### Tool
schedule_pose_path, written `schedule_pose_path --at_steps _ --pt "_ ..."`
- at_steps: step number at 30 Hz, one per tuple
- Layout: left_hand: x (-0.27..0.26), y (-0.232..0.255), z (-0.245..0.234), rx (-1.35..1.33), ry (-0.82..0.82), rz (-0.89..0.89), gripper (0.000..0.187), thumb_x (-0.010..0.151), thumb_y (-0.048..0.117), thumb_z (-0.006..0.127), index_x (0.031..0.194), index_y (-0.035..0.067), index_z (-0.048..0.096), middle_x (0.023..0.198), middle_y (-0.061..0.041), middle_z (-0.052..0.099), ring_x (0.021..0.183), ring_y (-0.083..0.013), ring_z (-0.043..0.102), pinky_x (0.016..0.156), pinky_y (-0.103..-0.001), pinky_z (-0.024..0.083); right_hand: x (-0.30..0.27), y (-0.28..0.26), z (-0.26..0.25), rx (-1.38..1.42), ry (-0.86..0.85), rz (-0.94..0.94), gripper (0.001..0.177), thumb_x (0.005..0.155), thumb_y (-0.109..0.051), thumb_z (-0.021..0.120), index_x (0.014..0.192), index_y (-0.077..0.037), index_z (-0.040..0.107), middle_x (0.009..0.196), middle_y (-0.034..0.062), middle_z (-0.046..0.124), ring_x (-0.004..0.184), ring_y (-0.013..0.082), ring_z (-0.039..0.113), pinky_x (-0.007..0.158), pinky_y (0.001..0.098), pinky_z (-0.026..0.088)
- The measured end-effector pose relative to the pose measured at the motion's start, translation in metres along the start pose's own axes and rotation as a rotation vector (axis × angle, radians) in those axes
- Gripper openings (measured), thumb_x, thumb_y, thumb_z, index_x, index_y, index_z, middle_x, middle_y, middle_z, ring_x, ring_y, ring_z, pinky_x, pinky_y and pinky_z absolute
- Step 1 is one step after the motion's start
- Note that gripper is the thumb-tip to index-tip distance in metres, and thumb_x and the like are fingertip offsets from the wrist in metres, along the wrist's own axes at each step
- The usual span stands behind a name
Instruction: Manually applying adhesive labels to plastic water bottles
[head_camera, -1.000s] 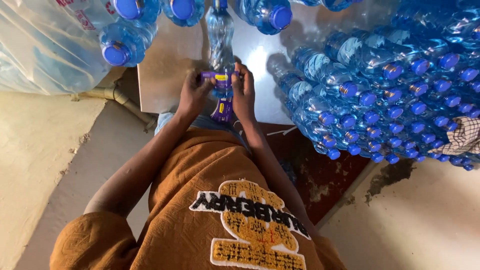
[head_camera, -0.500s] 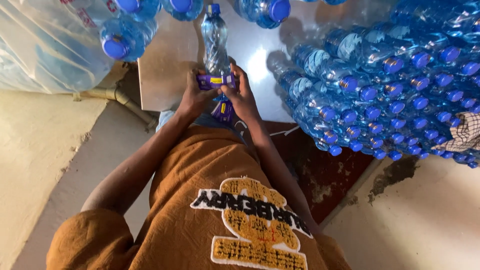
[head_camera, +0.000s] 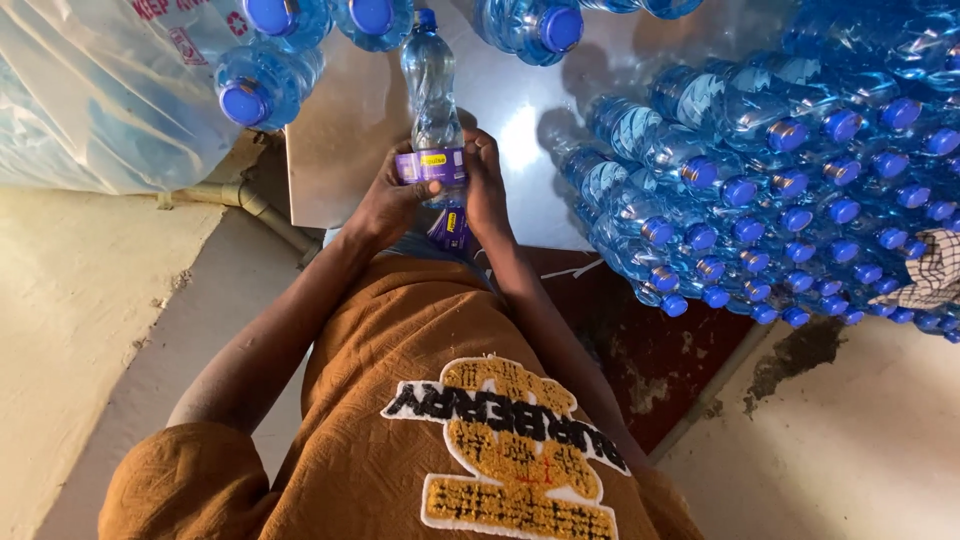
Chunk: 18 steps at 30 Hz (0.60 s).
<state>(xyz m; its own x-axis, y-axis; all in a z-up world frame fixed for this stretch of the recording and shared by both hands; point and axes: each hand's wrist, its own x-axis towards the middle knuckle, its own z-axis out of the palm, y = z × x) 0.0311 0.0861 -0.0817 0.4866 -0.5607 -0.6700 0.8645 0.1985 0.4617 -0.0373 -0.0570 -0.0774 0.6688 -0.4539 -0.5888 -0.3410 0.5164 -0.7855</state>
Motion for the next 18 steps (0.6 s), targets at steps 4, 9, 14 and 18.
schedule_pose_path --at_steps 4,9,14,18 --pt "0.003 0.006 0.005 -0.006 -0.031 0.006 0.095 0.087 0.014 0.101 0.158 0.007 0.039 0.130 -0.014 0.060 0.123 -0.0277 0.064 0.110 -0.044 0.053 0.003 0.010 -0.001 0.108 -0.028 0.013 0.044 0.120 -0.044 0.055 0.147 -0.010 0.056 0.116 0.0097 0.064 0.103 0.0215 0.072 0.089 0.0392 0.062" --pt "0.021 0.000 -0.002 0.060 -0.033 0.110 0.084 0.100 0.031 0.094 0.158 0.007 0.039 0.137 -0.015 0.057 0.130 -0.0272 0.061 0.113 -0.048 0.054 0.009 0.029 -0.001 0.294 -0.029 0.150 0.068 0.111 -0.061 0.067 0.153 -0.008 0.054 0.117 0.0162 0.069 0.100 0.0291 0.077 0.088 0.0458 0.067" --pt "0.038 0.011 0.003 0.265 -0.088 -0.020 0.091 0.101 0.061 0.082 0.162 0.005 0.044 0.110 -0.014 0.058 0.074 -0.0265 0.070 0.056 -0.037 0.066 0.027 0.092 -0.043 0.775 0.009 0.473 0.050 0.111 -0.049 0.060 0.125 -0.002 0.068 0.114 0.0255 0.078 0.094 0.0413 0.082 0.077 0.0541 0.069" --pt "0.061 0.016 0.020 0.342 -0.143 -0.110 0.088 0.099 0.053 0.089 0.159 0.002 0.050 0.115 -0.018 0.070 0.075 -0.0267 0.074 0.047 -0.040 0.066 0.028 0.086 -0.054 0.890 -0.064 0.539 0.045 0.107 -0.041 0.059 0.101 0.001 0.075 0.098 0.0332 0.079 0.085 0.0547 0.080 0.067 0.0669 0.071"
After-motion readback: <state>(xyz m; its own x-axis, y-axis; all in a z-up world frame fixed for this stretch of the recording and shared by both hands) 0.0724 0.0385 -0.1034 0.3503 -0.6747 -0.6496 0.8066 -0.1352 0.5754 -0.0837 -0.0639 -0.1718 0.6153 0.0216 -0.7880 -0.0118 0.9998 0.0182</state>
